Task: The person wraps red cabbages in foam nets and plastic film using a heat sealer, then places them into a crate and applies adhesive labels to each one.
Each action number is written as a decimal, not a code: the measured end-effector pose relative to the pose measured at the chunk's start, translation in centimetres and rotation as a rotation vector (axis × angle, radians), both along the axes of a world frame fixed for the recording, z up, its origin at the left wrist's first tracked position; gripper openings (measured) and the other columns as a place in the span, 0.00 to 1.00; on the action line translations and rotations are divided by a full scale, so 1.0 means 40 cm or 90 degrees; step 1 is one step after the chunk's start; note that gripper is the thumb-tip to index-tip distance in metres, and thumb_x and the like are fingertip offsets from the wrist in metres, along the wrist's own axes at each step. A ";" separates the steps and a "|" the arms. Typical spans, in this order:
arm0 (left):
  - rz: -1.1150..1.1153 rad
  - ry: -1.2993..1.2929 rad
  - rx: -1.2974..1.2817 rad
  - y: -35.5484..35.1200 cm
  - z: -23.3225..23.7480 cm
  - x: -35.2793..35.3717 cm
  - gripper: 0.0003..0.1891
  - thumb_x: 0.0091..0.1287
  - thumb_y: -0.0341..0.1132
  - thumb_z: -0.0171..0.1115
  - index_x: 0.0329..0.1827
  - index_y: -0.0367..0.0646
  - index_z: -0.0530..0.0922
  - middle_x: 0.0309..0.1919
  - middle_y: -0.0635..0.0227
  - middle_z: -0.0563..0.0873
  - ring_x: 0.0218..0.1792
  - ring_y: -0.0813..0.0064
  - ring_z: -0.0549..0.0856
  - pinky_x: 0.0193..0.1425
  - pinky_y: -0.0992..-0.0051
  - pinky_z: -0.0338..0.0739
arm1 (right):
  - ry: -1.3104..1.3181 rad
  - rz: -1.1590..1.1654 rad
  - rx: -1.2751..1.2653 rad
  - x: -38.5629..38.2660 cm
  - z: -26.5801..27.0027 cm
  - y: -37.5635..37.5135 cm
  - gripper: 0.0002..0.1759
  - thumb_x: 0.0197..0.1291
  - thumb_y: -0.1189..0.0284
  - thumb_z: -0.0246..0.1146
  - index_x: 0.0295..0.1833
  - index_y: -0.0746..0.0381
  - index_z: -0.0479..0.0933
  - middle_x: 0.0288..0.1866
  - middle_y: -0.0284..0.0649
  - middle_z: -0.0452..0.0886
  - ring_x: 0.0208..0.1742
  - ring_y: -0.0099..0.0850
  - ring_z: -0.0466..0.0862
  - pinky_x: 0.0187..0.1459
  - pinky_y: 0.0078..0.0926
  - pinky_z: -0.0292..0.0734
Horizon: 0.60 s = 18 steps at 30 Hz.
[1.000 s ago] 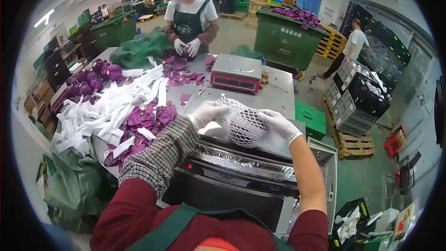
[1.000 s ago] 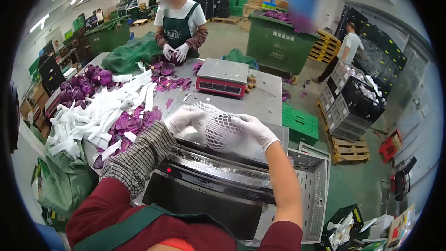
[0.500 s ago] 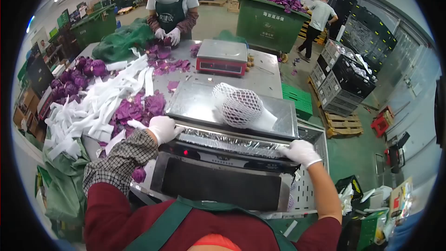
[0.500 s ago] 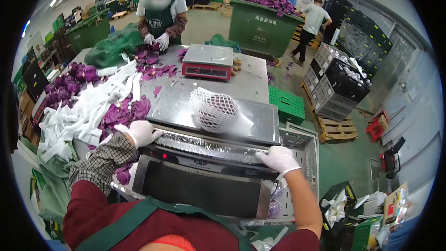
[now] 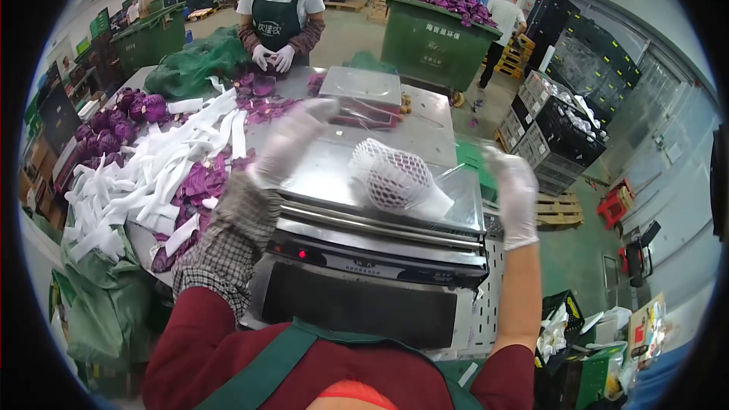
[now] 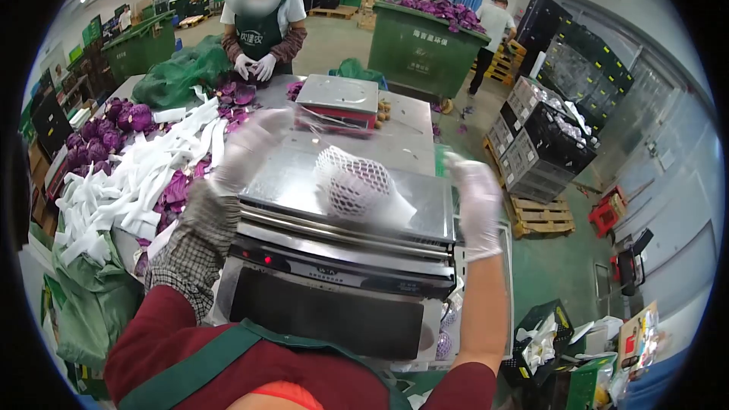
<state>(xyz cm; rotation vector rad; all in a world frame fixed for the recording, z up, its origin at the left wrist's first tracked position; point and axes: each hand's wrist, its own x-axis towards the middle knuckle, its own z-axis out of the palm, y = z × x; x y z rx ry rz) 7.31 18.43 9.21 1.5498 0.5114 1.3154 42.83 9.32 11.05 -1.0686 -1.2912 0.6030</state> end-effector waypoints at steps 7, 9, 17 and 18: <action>-0.154 0.469 0.001 0.050 -0.118 0.173 0.63 0.41 0.37 0.76 0.70 0.35 0.33 0.65 0.41 0.57 0.67 0.57 0.61 0.69 0.70 0.56 | -0.386 0.237 -0.152 -0.112 -0.182 0.142 0.56 0.45 0.67 0.70 0.71 0.70 0.39 0.68 0.53 0.57 0.69 0.36 0.59 0.67 0.29 0.55; -0.166 0.253 -0.259 0.038 -0.115 0.185 0.53 0.50 0.34 0.70 0.70 0.35 0.38 0.62 0.45 0.63 0.61 0.63 0.68 0.65 0.71 0.63 | -0.260 0.137 -0.195 -0.120 -0.198 0.178 0.46 0.49 0.64 0.67 0.67 0.72 0.50 0.63 0.55 0.64 0.65 0.38 0.65 0.63 0.29 0.62; -0.497 0.306 -0.479 -0.240 -0.100 0.018 0.31 0.67 0.52 0.49 0.64 0.37 0.62 0.58 0.58 0.73 0.56 0.71 0.74 0.62 0.70 0.68 | 0.056 0.448 -0.512 -0.207 -0.243 -0.181 0.26 0.66 0.64 0.50 0.65 0.66 0.59 0.63 0.46 0.68 0.60 0.37 0.72 0.61 0.28 0.65; -0.524 0.358 -0.734 -0.297 -0.060 0.006 0.36 0.65 0.59 0.46 0.66 0.40 0.60 0.61 0.58 0.70 0.60 0.67 0.71 0.63 0.66 0.67 | -0.019 0.486 -0.552 -0.222 -0.307 -0.242 0.27 0.66 0.66 0.48 0.67 0.65 0.55 0.64 0.48 0.65 0.61 0.38 0.70 0.64 0.30 0.61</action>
